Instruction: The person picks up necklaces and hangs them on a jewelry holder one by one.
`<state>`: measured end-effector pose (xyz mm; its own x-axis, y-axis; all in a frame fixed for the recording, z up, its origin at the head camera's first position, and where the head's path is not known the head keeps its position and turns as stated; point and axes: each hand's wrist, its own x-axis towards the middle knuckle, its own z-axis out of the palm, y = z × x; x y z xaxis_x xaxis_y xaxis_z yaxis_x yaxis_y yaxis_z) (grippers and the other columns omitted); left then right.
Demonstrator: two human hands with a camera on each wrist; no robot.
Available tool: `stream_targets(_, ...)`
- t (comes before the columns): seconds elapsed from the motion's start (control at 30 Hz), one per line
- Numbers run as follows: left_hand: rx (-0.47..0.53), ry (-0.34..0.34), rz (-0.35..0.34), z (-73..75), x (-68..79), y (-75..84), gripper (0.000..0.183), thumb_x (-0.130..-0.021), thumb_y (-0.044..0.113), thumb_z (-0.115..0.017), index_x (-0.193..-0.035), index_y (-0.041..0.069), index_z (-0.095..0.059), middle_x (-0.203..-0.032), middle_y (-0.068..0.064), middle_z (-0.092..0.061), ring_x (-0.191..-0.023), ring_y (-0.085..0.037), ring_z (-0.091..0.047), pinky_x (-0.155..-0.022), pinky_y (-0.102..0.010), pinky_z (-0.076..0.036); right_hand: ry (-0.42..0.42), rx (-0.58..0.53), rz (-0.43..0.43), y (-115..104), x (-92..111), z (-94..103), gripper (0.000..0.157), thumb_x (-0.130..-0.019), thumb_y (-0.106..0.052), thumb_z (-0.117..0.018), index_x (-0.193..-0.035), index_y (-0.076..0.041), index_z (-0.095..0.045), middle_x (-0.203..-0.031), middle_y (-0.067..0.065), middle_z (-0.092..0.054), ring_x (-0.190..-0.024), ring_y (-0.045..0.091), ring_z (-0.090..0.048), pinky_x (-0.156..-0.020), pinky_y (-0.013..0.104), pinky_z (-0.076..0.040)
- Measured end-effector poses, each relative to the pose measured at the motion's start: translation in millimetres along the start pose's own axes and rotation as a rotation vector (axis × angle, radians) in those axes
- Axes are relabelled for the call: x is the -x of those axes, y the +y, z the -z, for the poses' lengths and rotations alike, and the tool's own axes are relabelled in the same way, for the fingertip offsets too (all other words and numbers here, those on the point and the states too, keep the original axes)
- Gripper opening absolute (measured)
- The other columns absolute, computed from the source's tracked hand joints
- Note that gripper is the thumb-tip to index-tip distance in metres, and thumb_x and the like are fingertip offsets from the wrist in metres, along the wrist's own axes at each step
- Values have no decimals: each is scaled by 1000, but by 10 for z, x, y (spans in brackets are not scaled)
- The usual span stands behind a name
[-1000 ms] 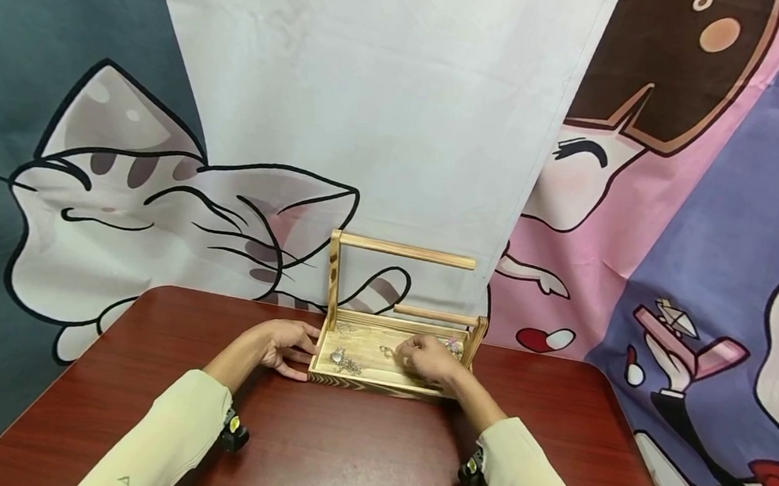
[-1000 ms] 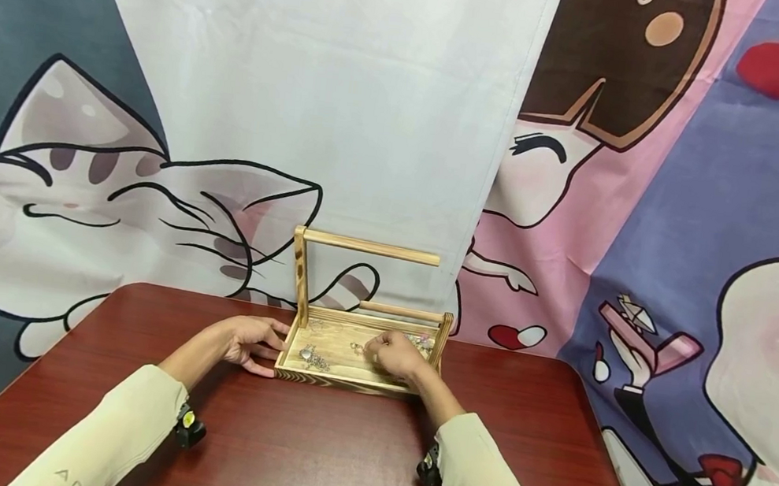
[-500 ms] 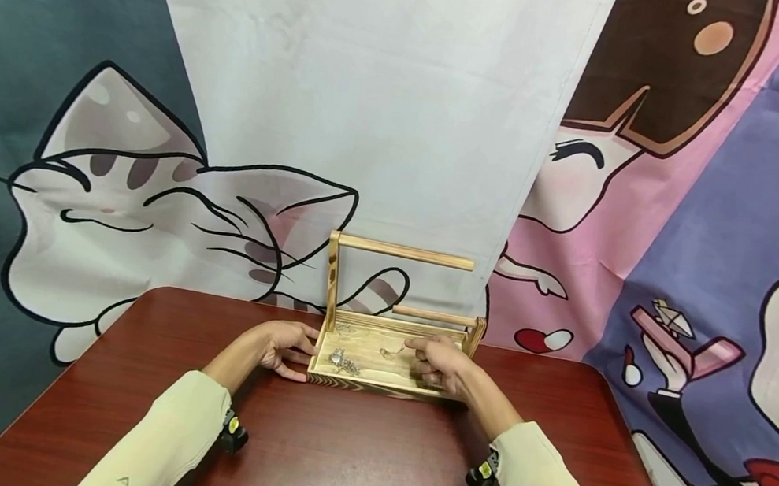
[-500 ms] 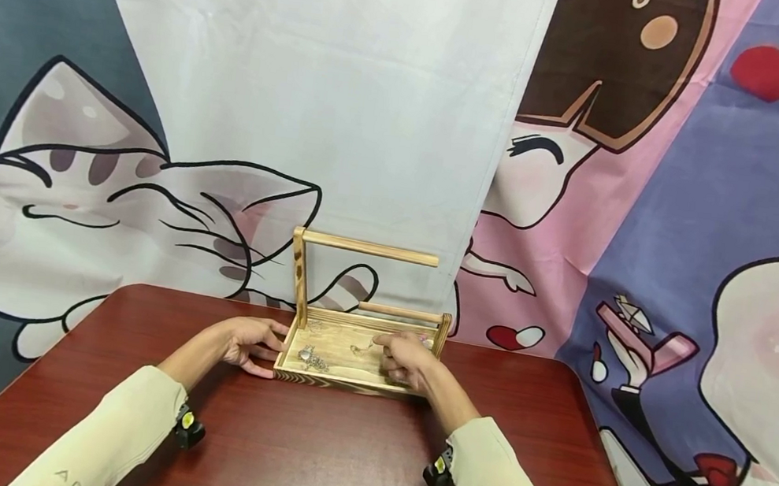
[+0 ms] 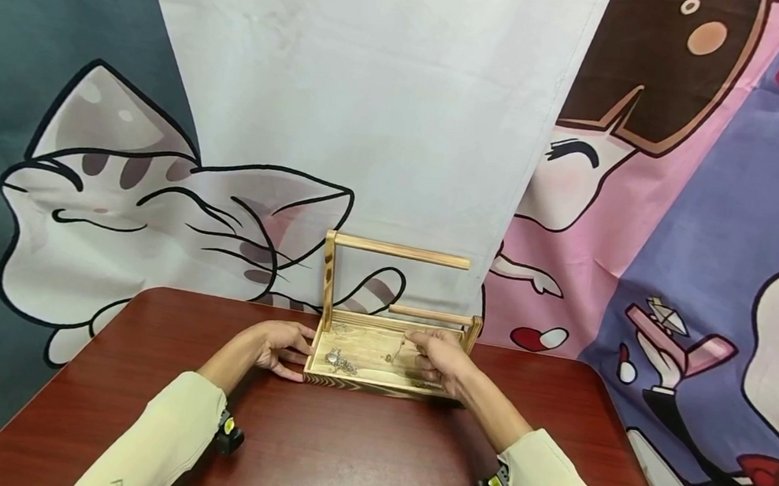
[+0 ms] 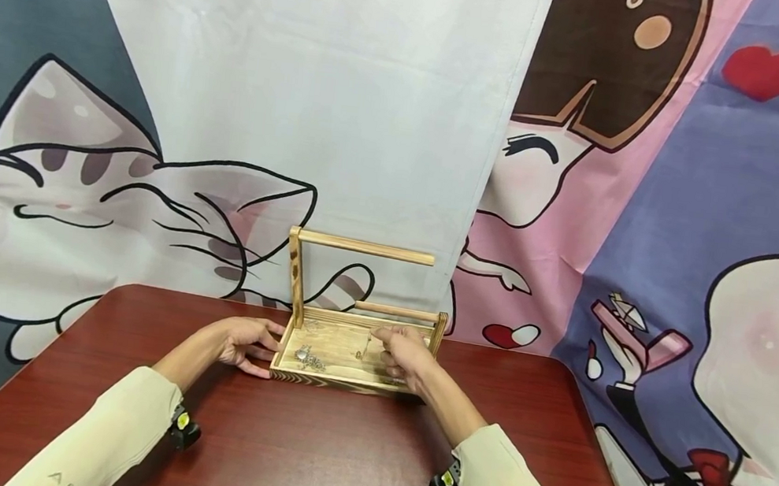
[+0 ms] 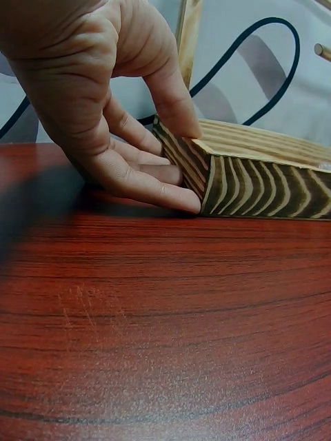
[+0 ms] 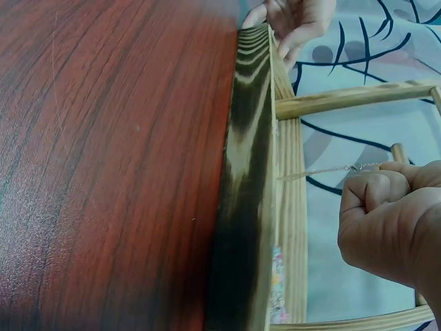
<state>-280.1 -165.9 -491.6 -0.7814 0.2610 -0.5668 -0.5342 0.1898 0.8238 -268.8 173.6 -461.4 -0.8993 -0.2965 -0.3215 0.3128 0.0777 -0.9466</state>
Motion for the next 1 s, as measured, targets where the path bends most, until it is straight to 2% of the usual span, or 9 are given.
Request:
stream_targets(0.1,4,-2,2,4,-1,-5,60,-106,-5,-62,-163,-1,-43,-131,-19,-69,-115,-27,-70,-95,-51,-72,28,11,22,-52,61,-20,15,-113,-16,-62,-100,-9,-65,-63,-12,-34,-50,4,-29,-42,18,-30)
stream_targets(0.2,7,-5,3,4,-5,-9,61,-106,-5,-62,-164,-1,-43,-132,-19,-68,-118,-28,-69,-96,-52,-72,54,18,54,-103,113,-39,12,-113,-16,-62,-111,-7,-69,-64,-12,-36,-51,4,-29,-43,17,-27)
stream_targets(0.37,9,-5,0,6,-1,-9,61,-106,-4,-62,-164,-1,-42,-134,-19,-68,-120,-29,-69,-96,-52,-72,58,9,94,-184,170,-55,13,-114,-15,-61,-104,-10,-67,-62,-11,-39,-50,3,-28,-45,17,-24)
stream_targets(0.5,9,-1,0,13,2,-7,62,-106,-5,-62,-164,-1,-42,-133,-19,-68,-120,-29,-69,-96,-52,-72,50,12,127,-263,211,-41,11,-114,-16,-62,-107,-10,-68,-60,-12,-35,-50,3,-26,-46,17,-22)
stream_targets(0.67,7,1,0,13,8,-10,62,-105,-5,-62,-164,-1,-43,-131,-19,-69,-119,-29,-69,-97,-53,-71,66,23,134,-360,248,-10,19,-115,-20,-63,-97,-12,-64,-61,-12,-33,-51,4,-28,-48,17,-22)
stream_targets(0.77,8,2,-1,11,12,-9,61,-105,-5,-62,-164,-1,-43,-132,-19,-68,-120,-29,-69,-98,-53,-71,68,29,140,-421,273,10,16,-115,-18,-61,-109,-6,-67,-62,-12,-34,-51,3,-28,-47,17,-22)
stream_targets(0.9,10,5,-3,9,13,-9,62,-105,-5,-63,-164,-2,-42,-136,-21,-66,-123,-30,-69,-98,-54,-71,65,51,146,-498,309,31,31,-116,-19,-59,-136,4,-64,-62,-12,-34,-50,3,-28,-45,17,-21)
stream_targets(1.0,12,7,-5,10,8,-13,63,-105,-5,-63,-164,-2,-42,-137,-21,-65,-124,-31,-68,-98,-54,-71,67,83,151,-555,331,48,34,-116,-22,-59,-139,4,-63,-60,-12,-34,-49,5,-28,-44,19,-21)
